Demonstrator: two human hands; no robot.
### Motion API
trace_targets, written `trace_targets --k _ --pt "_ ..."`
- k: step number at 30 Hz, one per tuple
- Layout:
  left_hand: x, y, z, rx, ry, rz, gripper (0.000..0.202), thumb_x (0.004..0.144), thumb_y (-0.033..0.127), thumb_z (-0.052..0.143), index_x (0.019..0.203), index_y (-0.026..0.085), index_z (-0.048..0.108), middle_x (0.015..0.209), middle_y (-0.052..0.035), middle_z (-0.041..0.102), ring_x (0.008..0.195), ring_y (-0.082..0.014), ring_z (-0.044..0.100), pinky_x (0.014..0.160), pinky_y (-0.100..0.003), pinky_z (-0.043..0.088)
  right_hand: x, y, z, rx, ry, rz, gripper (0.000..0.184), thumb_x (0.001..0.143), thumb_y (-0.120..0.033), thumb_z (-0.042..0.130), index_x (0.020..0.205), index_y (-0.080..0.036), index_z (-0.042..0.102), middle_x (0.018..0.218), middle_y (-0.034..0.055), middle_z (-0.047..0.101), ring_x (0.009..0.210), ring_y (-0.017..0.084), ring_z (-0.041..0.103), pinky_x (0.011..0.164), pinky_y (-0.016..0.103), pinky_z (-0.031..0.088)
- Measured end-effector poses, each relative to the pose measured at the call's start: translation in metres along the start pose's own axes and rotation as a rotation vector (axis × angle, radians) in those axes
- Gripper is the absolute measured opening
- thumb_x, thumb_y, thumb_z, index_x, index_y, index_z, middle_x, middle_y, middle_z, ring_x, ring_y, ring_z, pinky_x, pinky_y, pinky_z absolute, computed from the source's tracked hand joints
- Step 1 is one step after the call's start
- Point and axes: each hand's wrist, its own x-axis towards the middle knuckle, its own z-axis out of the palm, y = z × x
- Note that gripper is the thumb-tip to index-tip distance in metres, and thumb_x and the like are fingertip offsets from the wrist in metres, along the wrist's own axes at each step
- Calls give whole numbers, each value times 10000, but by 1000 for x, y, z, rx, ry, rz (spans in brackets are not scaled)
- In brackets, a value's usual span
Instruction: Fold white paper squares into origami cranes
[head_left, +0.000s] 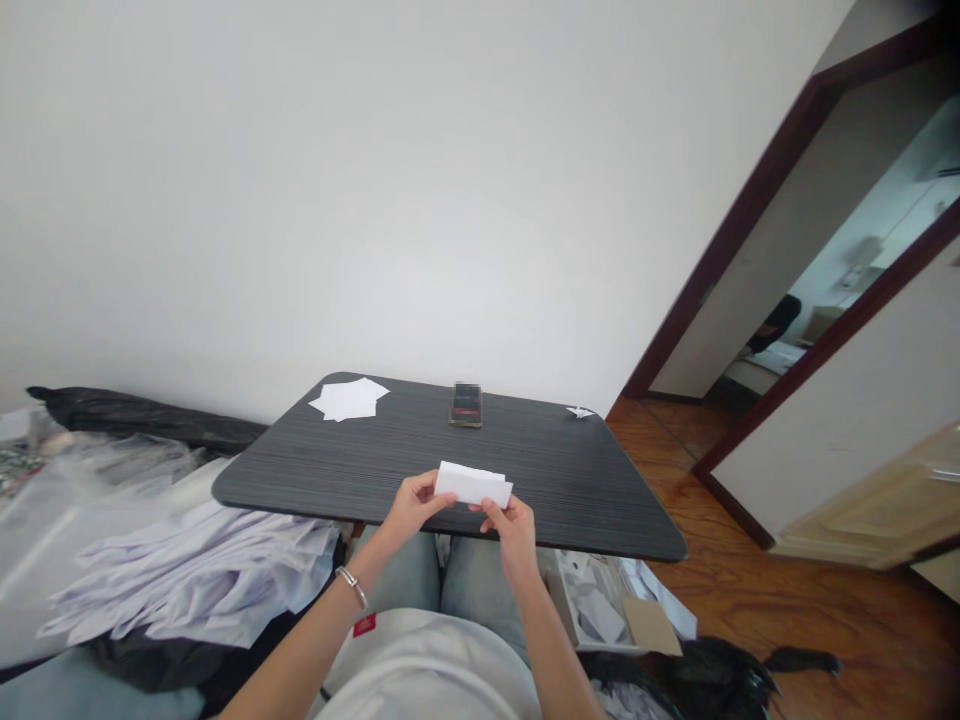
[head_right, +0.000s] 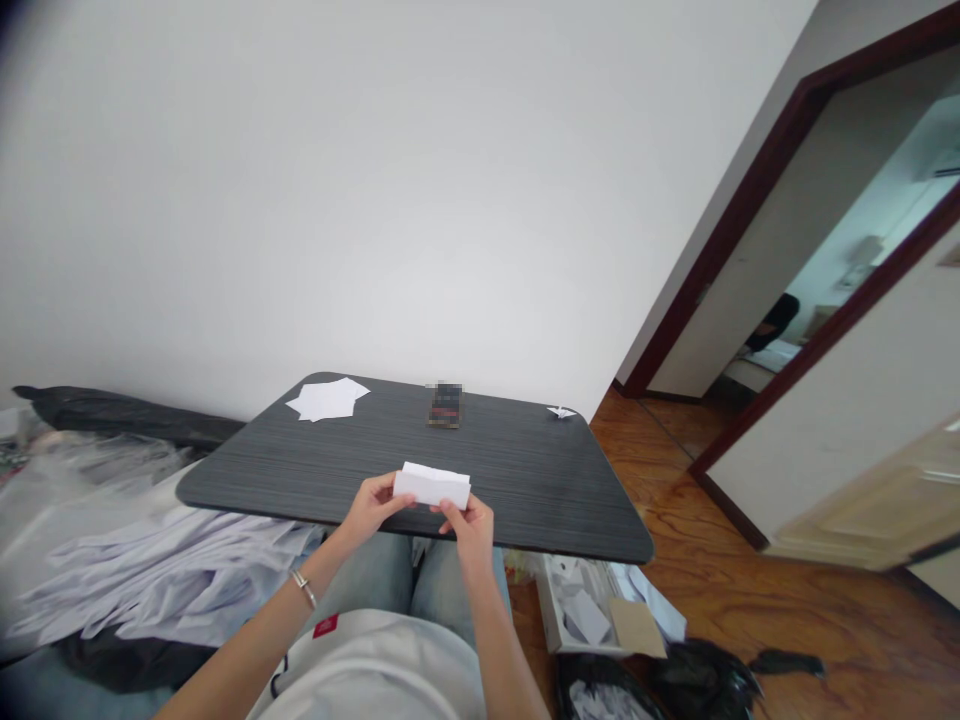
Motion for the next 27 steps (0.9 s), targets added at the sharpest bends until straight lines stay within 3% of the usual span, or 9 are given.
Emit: trace_targets --k 6,11,15,17,19,27 --pt "-10 17 20 -154 61 -28 254 690 303 682 855 115 636 829 -48 626 726 -155 576 611 -262 522 -13 -15 9 73 83 43 259 650 -322 711 805 -115 697 686 63 689 563 159 613 361 187 409" --pt "-15 40 33 -233 126 11 296 651 276 716 637 150 448 651 38 525 608 -92 516 566 -215 502 -21 -33 14 38 93 -3 263 650 -316 709 812 -110 689 677 58 679 548 145 590 345 182 411" --pt "-19 55 40 -287 141 35 292 695 244 685 840 184 439 733 29 588 641 -95 561 580 -194 486 -28 -45 18 -3 111 -71 267 686 -327 676 838 -108 677 697 62 681 537 144 595 358 195 433" --pt "-21 61 42 -281 131 17 454 712 236 673 1078 209 405 836 -11 629 703 -128 598 625 -229 499 -30 -47 19 -26 113 -87 270 694 -332 669 848 -110 670 699 61 682 537 148 597 361 203 439" --pt "-23 64 44 -255 119 13 535 729 244 657 1179 214 370 908 -47 636 756 -157 614 657 -258 507 -31 -49 19 -41 119 -94 268 696 -336 669 838 -109 666 684 59 679 532 151 596 357 205 438" --pt "-25 74 47 -243 103 5 386 744 240 637 1055 188 414 849 -34 633 738 -147 612 632 -232 489 -34 -55 20 -74 139 -131 265 704 -343 667 828 -110 661 651 39 659 502 135 577 359 202 442"
